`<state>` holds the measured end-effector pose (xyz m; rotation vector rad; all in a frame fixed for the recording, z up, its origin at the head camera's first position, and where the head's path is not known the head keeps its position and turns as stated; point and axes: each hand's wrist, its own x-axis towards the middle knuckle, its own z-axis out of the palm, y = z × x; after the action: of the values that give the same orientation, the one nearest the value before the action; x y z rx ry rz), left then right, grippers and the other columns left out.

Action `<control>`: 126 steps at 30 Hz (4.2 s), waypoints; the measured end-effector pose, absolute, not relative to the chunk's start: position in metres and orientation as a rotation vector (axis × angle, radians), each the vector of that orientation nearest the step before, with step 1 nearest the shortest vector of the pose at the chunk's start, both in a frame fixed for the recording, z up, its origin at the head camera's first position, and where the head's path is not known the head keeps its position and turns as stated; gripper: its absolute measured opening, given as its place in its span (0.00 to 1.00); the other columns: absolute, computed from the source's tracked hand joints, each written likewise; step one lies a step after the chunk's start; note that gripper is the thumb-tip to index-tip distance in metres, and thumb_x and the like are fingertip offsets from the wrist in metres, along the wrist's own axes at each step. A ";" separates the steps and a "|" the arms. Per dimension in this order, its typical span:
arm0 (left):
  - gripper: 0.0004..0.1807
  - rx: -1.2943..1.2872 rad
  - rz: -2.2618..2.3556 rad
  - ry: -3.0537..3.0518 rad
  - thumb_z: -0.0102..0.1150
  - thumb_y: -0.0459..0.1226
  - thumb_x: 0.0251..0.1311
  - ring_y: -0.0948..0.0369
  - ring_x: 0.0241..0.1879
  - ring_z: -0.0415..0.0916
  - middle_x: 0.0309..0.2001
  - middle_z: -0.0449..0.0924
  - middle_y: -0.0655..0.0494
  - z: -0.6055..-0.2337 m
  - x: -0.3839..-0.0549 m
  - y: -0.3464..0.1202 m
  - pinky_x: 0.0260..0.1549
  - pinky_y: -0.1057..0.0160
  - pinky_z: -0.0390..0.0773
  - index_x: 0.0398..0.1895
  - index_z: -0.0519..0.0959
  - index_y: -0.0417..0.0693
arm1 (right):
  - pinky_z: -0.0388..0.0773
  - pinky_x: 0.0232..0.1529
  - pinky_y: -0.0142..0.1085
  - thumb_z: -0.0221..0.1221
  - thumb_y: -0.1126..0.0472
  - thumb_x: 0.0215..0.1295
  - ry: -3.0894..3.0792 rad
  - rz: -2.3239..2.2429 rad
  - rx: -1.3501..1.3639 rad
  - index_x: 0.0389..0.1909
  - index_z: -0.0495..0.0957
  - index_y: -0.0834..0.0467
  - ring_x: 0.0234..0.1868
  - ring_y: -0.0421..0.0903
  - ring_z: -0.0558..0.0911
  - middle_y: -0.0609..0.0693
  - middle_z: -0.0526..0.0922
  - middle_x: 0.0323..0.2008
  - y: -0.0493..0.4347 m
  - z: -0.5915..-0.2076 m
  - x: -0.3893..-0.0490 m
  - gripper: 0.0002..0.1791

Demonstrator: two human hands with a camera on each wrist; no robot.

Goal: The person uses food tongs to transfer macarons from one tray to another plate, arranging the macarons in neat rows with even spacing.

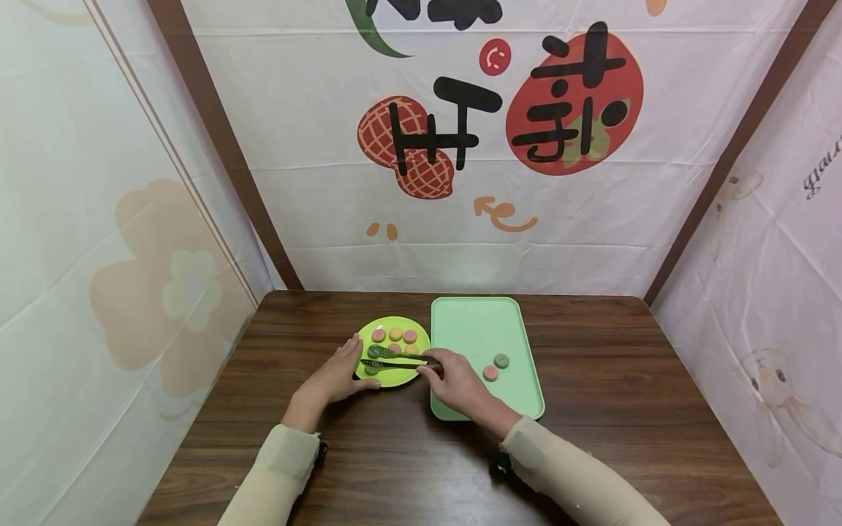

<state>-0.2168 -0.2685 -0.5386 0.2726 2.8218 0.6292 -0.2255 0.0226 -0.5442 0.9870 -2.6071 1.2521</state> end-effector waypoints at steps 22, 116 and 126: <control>0.61 0.273 0.624 2.817 0.69 0.58 0.69 0.34 0.84 0.42 0.85 0.39 0.30 -0.538 -0.216 -0.266 0.81 0.37 0.52 0.84 0.47 0.26 | 0.84 0.33 0.34 0.68 0.60 0.76 -2.531 1.268 0.830 0.57 0.85 0.64 0.33 0.36 0.83 0.49 0.87 0.42 0.099 -0.535 -0.225 0.15; 0.63 0.259 0.643 2.807 0.68 0.60 0.69 0.33 0.84 0.41 0.86 0.37 0.31 -0.539 -0.219 -0.267 0.81 0.36 0.52 0.85 0.45 0.27 | 0.81 0.27 0.30 0.73 0.72 0.65 -2.495 0.931 0.835 0.50 0.85 0.70 0.31 0.32 0.79 0.49 0.86 0.36 0.231 -0.541 -0.194 0.14; 0.62 0.253 0.642 2.815 0.69 0.59 0.69 0.34 0.84 0.41 0.86 0.37 0.31 -0.542 -0.219 -0.269 0.81 0.36 0.52 0.85 0.45 0.28 | 0.84 0.29 0.32 0.72 0.71 0.67 -2.492 0.954 0.832 0.52 0.85 0.68 0.33 0.35 0.83 0.55 0.88 0.40 0.227 -0.541 -0.197 0.14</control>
<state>-0.2192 -0.2687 -0.5416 0.2528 2.8146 0.6416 -0.1966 0.2273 -0.5415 0.8321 -2.4916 0.9535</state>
